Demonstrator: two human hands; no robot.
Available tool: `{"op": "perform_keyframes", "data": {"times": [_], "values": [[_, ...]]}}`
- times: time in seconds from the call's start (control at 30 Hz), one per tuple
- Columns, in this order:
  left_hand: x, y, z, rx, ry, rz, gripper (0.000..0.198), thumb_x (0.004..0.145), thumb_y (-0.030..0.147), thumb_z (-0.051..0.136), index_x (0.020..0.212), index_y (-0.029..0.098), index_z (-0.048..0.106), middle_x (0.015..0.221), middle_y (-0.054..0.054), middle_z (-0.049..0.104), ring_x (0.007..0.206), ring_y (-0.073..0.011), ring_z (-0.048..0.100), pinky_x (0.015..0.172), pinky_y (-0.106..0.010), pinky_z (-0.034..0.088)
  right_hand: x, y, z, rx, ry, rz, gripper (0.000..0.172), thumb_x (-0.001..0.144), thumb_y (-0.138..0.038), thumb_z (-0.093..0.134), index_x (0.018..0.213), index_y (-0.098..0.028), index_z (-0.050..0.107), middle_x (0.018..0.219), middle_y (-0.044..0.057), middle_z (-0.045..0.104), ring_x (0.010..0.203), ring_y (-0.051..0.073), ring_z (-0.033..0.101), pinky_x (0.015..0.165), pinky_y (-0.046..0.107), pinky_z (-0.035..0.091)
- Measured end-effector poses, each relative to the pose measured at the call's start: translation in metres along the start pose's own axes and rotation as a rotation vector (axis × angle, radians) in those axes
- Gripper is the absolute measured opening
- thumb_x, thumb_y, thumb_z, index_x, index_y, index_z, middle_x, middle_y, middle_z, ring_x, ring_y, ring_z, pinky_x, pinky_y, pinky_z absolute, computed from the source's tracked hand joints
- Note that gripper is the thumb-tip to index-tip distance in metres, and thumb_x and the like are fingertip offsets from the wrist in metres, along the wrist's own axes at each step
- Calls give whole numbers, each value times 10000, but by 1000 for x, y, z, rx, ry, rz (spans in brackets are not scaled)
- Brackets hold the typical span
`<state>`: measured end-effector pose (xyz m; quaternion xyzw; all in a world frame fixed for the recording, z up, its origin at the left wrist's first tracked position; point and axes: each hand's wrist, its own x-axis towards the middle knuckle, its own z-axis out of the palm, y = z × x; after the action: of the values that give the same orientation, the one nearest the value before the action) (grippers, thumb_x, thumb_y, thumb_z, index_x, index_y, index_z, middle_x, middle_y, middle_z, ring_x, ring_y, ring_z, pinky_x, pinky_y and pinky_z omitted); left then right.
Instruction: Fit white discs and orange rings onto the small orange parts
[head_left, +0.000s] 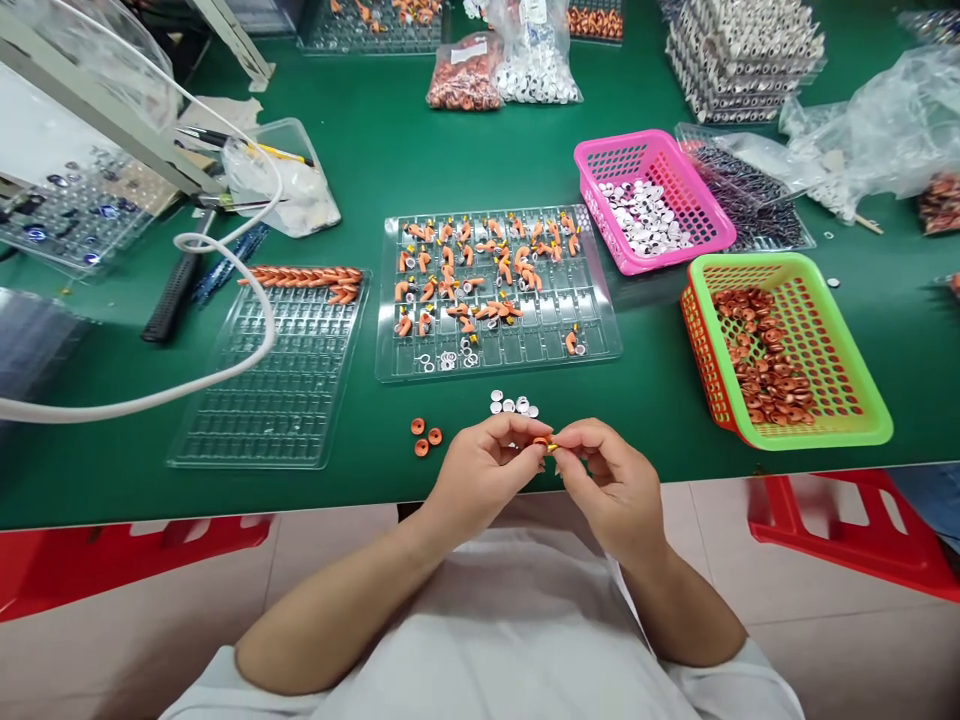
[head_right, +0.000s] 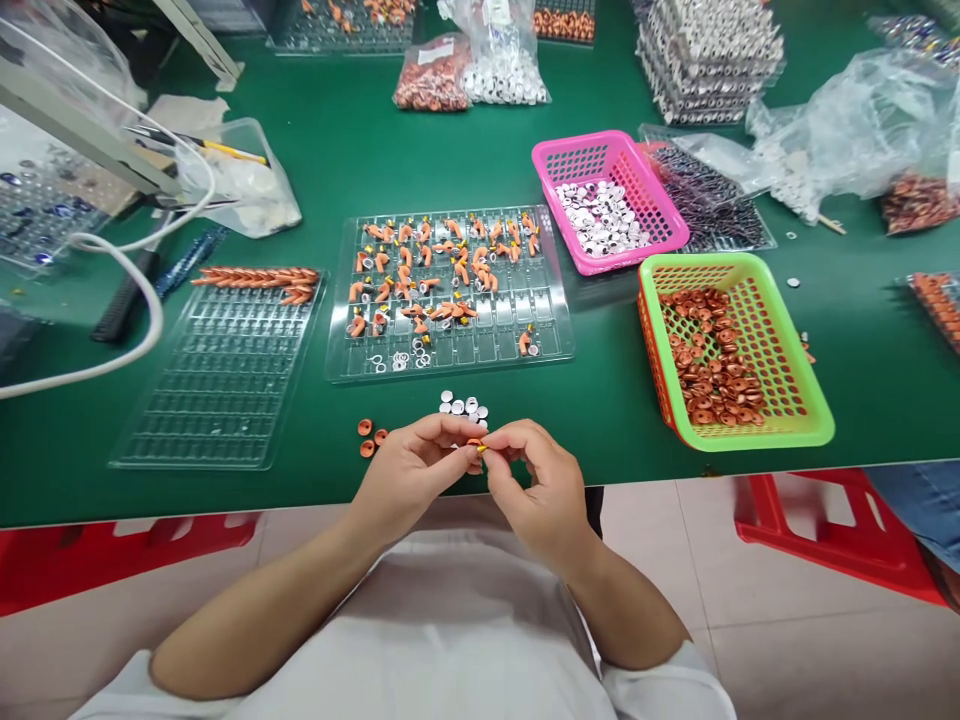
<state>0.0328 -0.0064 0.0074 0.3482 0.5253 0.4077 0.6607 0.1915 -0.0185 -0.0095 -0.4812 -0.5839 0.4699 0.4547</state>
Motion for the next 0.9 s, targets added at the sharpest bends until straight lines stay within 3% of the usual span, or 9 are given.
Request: {"op": "perform_keyframes", "data": {"times": [0.3, 0.6, 0.9], "values": [[-3, -1, 5, -49, 40, 11, 173, 774, 226, 755, 928, 147, 762, 863, -50, 770, 791, -165, 717, 741, -265, 611, -1, -3, 0, -190, 12, -233, 223, 909, -55, 563, 1006, -240, 641, 906, 27, 679, 823, 155, 664, 683, 269, 558], [-6, 1, 0, -25, -17, 25, 275, 837, 309, 731, 1059, 157, 788, 1008, -78, 792, 858, -204, 746, 832, -330, 629, 7, -3, -11, -437, -43, -393, 280, 923, -59, 536, 1113, -249, 617, 942, 52, 684, 860, 180, 673, 721, 319, 575], [-3, 0, 1, 7, 33, 18, 193, 781, 240, 757, 944, 145, 795, 910, -75, 789, 831, -199, 734, 774, -288, 605, 10, -5, -8, -411, -69, -403, 259, 914, -52, 543, 1072, -245, 613, 947, 48, 672, 846, 164, 673, 702, 299, 573]]}}
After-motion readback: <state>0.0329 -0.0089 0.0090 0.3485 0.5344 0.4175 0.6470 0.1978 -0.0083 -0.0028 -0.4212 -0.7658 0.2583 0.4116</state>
